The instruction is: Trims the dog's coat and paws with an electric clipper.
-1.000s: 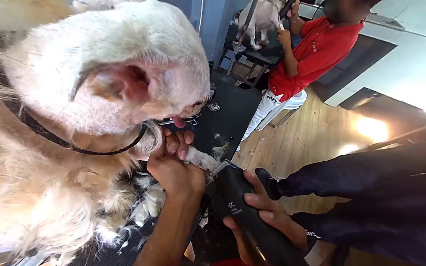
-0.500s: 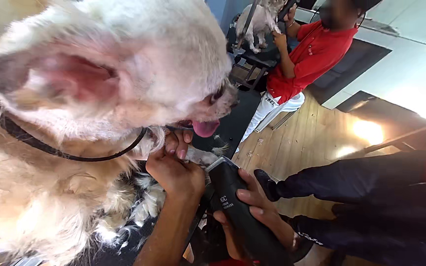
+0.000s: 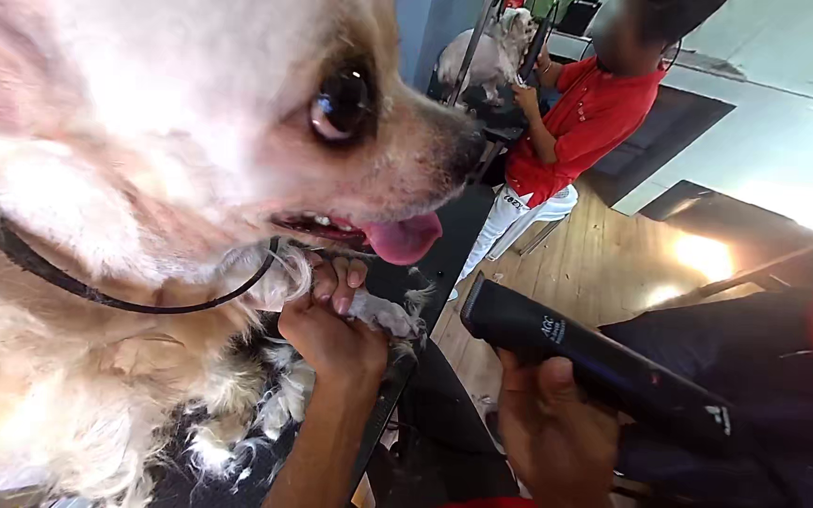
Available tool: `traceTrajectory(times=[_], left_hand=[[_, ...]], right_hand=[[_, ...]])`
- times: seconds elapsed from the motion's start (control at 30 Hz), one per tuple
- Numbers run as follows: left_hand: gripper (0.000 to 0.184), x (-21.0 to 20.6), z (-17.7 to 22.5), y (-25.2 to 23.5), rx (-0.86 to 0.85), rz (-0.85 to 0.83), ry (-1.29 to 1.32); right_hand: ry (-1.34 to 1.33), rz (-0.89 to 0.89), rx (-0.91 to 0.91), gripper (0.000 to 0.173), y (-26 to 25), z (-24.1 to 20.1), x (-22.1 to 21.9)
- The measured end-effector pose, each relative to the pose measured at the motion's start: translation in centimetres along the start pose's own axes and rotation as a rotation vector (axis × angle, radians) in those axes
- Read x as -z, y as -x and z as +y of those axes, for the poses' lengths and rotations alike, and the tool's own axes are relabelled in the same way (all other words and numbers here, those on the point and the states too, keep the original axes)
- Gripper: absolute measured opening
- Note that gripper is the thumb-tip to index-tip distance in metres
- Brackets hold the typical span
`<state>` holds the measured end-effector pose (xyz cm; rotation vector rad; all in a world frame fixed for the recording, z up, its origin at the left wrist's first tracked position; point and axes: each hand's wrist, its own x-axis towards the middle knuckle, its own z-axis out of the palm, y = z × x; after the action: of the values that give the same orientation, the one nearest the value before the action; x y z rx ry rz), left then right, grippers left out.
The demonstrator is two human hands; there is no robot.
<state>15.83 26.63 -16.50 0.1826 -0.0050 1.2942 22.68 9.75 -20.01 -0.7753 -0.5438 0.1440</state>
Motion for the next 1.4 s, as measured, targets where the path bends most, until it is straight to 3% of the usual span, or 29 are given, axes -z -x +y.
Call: traceTrajectory(times=[0.13,0.2,0.27,0.3,0.4,0.53,0.6,0.67,0.8,1.03,1.13,1.27,1.4], left_hand=[[0.052,-0.2,1.1,0.3,0.005,0.090,-0.106],[0.045,1.0,2.1,0.0,-0.013,-0.103,-0.075],[0.023,2.4,3.3,-0.6,0.045,-0.338,0.139],[0.019,2.2,3.6,-0.4,0.085,-0.359,0.183],[0.022,2.1,3.9,0.6,0.104,-0.274,0.112],[0.039,1.7,4.5,1.4,0.124,-0.119,-0.008],[0.039,1.6,4.9,1.7,0.123,-0.082,-0.075],[0.035,1.7,5.4,1.9,0.127,-0.078,-0.116],[0.034,1.7,5.9,2.1,0.188,-0.097,-0.080],[0.031,1.7,6.2,2.4,0.187,-0.071,-0.112],[0.029,1.6,6.2,2.4,0.194,-0.115,-0.100],[0.026,1.2,5.9,2.3,0.163,-0.194,-0.082],[0.027,1.0,5.4,2.1,0.159,-0.236,-0.084]], right_hand=[[-0.026,-0.212,-0.023,0.060,-2.0,-1.6,0.3],[-0.057,-0.292,-0.052,0.059,-3.0,-1.9,-0.5],[-0.053,-0.400,-0.020,0.061,-3.9,-1.5,-1.3],[-0.015,-0.464,0.011,0.062,-4.3,-1.3,-1.8],[0.102,-0.687,0.050,0.064,-4.6,-0.8,-3.0],[0.006,-0.910,-0.165,0.062,-3.4,0.0,-2.0],[-0.071,-0.803,-0.248,0.057,-2.7,0.4,-0.9],[-0.130,-0.585,-0.241,0.053,-2.0,1.0,-0.2],[-0.187,-0.368,-0.209,0.068,-2.1,2.1,-0.3],[-0.057,-0.541,-0.032,0.068,0.1,1.8,-2.5],[-0.114,-0.647,-0.096,0.064,0.4,2.3,-2.1],[-0.074,-0.328,-0.198,0.055,0.1,0.9,-1.6],[0.151,-0.066,-0.113,0.061,1.7,-0.5,-1.8]])
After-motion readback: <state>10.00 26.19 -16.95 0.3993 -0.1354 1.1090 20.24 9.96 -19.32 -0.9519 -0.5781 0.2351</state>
